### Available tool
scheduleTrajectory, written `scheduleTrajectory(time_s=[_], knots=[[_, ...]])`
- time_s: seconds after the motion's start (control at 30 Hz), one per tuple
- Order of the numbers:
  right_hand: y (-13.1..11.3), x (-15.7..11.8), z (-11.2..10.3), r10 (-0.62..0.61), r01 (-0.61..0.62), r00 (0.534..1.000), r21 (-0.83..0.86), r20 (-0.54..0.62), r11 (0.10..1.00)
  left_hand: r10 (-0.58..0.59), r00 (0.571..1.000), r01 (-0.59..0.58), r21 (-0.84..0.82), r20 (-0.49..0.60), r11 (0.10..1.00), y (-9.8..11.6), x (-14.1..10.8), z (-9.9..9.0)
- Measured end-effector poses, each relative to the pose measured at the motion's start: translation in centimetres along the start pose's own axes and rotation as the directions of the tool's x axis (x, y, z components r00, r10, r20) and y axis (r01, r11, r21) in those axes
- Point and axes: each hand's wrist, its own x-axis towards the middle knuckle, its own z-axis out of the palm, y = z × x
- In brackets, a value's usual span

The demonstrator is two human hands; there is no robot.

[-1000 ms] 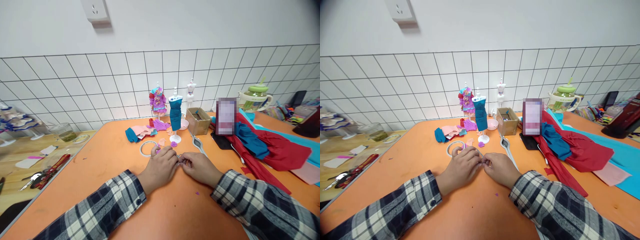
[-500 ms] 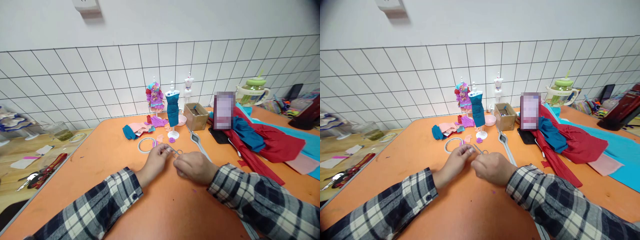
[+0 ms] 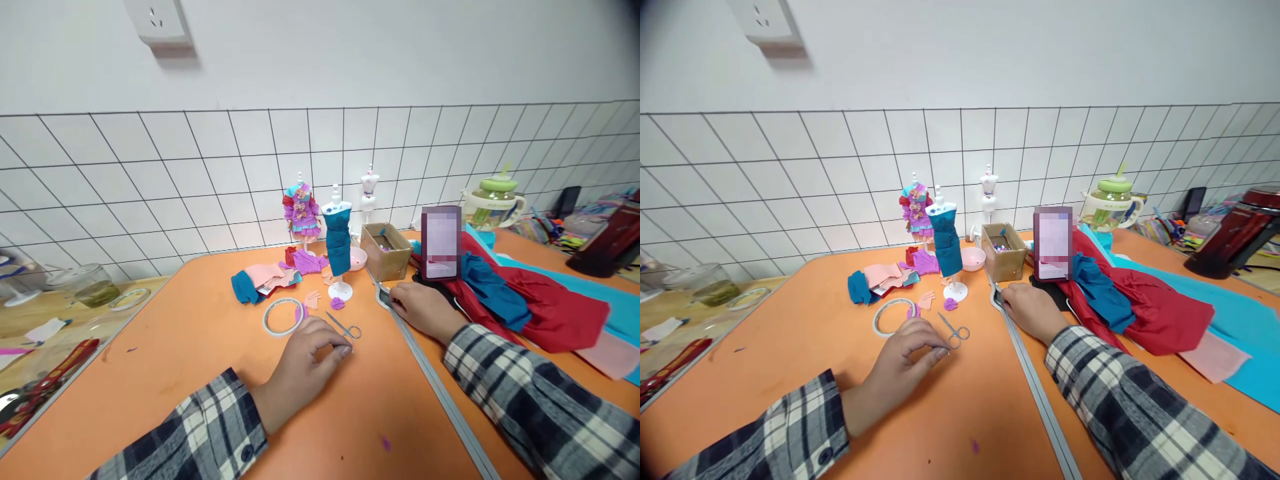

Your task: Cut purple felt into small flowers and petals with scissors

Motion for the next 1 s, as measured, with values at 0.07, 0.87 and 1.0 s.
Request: scheduleTrajectory(time_s=[0.07,0.87,1.0], knots=[[-0.1,0.0,0.1,-0.067,0.066,0.997,0.012,0.031,0.998,0.043,0.999,-0.043,0.028,0.005,0.999,0.0,0.0,-0.2],[1.0,-1.4,-0.6,0.101,-0.1,0.995,0.237,0.007,0.966,0.163,0.985,-0.165,0.034,0.057,0.986,0.6,-0.4,0.0],[1.2,-1.5,-0.8,0.126,-0.104,0.989,0.251,-0.075,0.962,0.169,0.984,-0.171,0.031,0.058,0.985,0.6,-0.4,-0.1]])
